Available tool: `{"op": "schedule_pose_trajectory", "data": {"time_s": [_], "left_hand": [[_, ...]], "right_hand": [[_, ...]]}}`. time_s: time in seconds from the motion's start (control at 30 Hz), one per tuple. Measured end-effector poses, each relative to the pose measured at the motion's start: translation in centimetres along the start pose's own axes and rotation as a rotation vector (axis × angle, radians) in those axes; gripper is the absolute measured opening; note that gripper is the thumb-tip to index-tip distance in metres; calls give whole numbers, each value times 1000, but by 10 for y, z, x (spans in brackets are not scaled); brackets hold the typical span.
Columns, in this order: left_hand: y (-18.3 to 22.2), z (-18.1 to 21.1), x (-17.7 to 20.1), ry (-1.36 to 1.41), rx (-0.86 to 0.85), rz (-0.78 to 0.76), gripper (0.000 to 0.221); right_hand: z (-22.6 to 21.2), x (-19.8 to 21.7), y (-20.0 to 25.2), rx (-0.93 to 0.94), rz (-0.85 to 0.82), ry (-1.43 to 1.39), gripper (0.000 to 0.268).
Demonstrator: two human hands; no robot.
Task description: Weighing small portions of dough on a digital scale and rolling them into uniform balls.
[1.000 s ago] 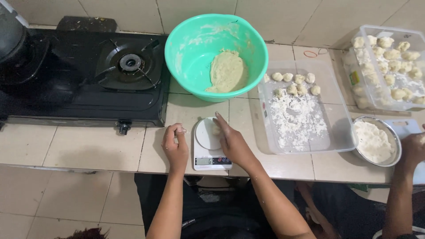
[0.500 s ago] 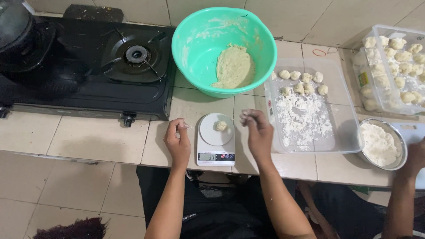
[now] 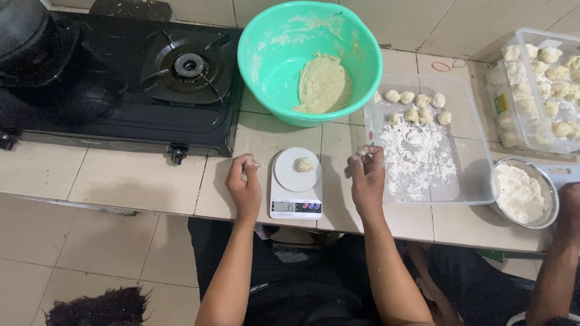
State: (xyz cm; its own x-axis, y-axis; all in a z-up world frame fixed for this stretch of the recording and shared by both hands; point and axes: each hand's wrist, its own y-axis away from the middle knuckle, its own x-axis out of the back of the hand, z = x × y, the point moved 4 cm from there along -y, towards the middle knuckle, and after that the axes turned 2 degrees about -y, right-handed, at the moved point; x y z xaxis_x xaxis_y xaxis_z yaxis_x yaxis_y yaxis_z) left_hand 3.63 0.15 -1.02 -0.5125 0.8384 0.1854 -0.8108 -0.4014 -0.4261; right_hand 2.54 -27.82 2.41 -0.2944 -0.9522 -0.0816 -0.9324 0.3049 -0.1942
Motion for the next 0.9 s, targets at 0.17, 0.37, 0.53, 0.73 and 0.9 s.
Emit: {"op": "schedule_pose_trajectory", "data": {"time_s": [0.17, 0.37, 0.53, 0.73, 0.9], "left_hand": [[0, -4, -2, 1, 3, 2, 16], [-2, 3, 1, -38, -37, -17, 14], [0, 20, -11, -154, -208, -150, 7], [9, 58, -31, -329, -421, -615, 48], [11, 44, -44, -489, -349, -611, 43]], "right_hand": [[-21, -16, 1, -10, -16, 107, 14], [-24, -21, 4, -55, -48, 305, 13], [-27, -45, 9, 46, -295, 742, 24], [12, -61, 9, 179, -400, 920, 26], [20, -71, 5, 134, -422, 925, 19]]}}
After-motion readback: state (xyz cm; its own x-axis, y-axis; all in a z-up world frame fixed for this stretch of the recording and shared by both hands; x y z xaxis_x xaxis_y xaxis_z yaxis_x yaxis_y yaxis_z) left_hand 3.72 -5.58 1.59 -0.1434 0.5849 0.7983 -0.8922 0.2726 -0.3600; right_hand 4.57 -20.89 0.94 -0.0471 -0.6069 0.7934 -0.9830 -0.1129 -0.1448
